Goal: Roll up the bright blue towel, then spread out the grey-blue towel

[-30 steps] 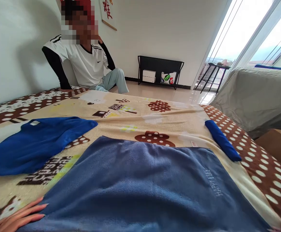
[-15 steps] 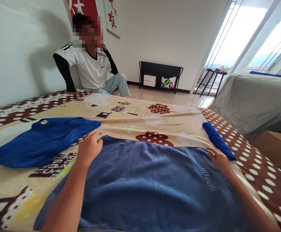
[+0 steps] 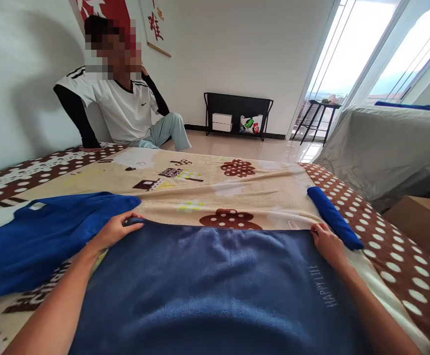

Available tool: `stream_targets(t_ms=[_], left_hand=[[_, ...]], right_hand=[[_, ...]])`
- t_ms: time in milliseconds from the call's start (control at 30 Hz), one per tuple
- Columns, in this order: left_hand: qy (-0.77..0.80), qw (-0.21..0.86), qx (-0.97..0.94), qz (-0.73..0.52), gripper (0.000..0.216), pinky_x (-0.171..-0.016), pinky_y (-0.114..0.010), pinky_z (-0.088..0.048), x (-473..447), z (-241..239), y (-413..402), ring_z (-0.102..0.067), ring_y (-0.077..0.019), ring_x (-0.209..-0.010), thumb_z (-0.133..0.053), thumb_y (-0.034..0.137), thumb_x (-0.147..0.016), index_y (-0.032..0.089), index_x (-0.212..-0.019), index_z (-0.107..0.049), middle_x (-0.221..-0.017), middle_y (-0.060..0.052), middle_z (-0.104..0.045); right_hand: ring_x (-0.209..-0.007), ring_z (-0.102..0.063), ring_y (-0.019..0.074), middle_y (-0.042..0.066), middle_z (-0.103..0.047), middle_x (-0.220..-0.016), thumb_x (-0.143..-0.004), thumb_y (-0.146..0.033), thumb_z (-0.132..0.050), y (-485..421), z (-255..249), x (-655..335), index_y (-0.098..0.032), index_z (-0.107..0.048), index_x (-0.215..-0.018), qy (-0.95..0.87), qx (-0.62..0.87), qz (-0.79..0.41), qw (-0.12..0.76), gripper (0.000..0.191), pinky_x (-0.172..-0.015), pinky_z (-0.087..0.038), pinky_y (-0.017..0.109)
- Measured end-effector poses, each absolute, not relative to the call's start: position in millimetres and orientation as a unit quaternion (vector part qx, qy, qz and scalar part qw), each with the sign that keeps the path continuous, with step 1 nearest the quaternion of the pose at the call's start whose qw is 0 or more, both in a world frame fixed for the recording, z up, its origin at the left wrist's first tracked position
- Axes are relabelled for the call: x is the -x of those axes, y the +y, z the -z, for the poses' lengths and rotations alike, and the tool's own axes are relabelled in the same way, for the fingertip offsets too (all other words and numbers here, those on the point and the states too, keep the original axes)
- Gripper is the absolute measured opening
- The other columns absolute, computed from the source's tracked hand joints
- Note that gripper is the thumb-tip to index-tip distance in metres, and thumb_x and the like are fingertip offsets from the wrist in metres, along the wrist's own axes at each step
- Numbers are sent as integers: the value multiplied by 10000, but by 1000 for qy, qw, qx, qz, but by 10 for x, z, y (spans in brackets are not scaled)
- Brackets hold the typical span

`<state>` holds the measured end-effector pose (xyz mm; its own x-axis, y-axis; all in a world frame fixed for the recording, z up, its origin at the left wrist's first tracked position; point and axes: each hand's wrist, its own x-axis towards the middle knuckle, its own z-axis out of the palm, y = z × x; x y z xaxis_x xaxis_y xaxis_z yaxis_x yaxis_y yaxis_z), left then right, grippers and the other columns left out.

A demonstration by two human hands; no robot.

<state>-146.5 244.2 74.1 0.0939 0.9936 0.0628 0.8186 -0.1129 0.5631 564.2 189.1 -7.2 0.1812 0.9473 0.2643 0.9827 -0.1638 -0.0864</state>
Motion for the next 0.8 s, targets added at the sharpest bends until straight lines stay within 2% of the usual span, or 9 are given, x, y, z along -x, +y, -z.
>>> stream_targets(t_ms=[67, 133, 200, 400, 633, 800], left_hand=[[639, 210, -707, -216, 641, -701, -233, -535, 1533, -805, 2530, -694, -186, -840, -483, 729, -855, 133, -1053, -615, -888, 4, -730], [648, 202, -703, -213, 630, -682, -220, -525, 1570, -802, 2611, -694, -177, -801, -475, 717, -867, 137, -1064, -622, -831, 29, -723], [664, 173, -696, -211, 596, -727, -245, -525, 1568, -713, 2676, -688, -186, -828, -492, 682, -883, 132, -1062, -637, -856, 23, -721], [713, 60, -669, -203, 362, -916, -448, -515, 1476, -235, 2706, -639, -217, -1021, -535, 465, -956, 148, -1109, -618, -1081, -66, -660], [722, 60, -663, -189, 341, -796, -372, -557, 1606, -268, 2705, -656, -184, -874, -564, 454, -945, 138, -1054, -632, -971, -26, -664], [730, 31, -653, -199, 346, -784, -362, -569, 1557, -408, 2671, -660, -183, -886, -571, 437, -946, 139, -1116, -616, -1023, -35, -663]], right_hand=[[-772, -582, 107, 53, -617, -1115, -989, -376, -500, 1943, 52, -5670, -169, -586, -1124, -619, 770, 85, 127, 262, -690, -505, 282], [-740, -572, 101, 49, -623, -1077, -992, -390, -491, 2011, 64, -5685, -164, -583, -1123, -612, 774, 91, 136, 277, -674, -497, 276], [-756, -581, 106, 43, -626, -1046, -987, -398, -506, 2087, 116, -5685, -161, -586, -1114, -617, 768, 92, 146, 281, -691, -506, 282], [-915, -623, 146, 49, -629, -1091, -964, -375, -562, 2205, 386, -5694, -157, -599, -1112, -634, 744, 92, 191, 266, -810, -542, 345], [-964, -626, 160, 52, -634, -1108, -957, -389, -574, 2213, 429, -5789, -165, -610, -1119, -636, 729, 92, 237, 279, -858, -540, 375], [-985, -628, 168, 62, -623, -1154, -952, -388, -584, 2221, 388, -5815, -168, -597, -1166, -612, 737, 110, 265, 307, -856, -548, 379]])
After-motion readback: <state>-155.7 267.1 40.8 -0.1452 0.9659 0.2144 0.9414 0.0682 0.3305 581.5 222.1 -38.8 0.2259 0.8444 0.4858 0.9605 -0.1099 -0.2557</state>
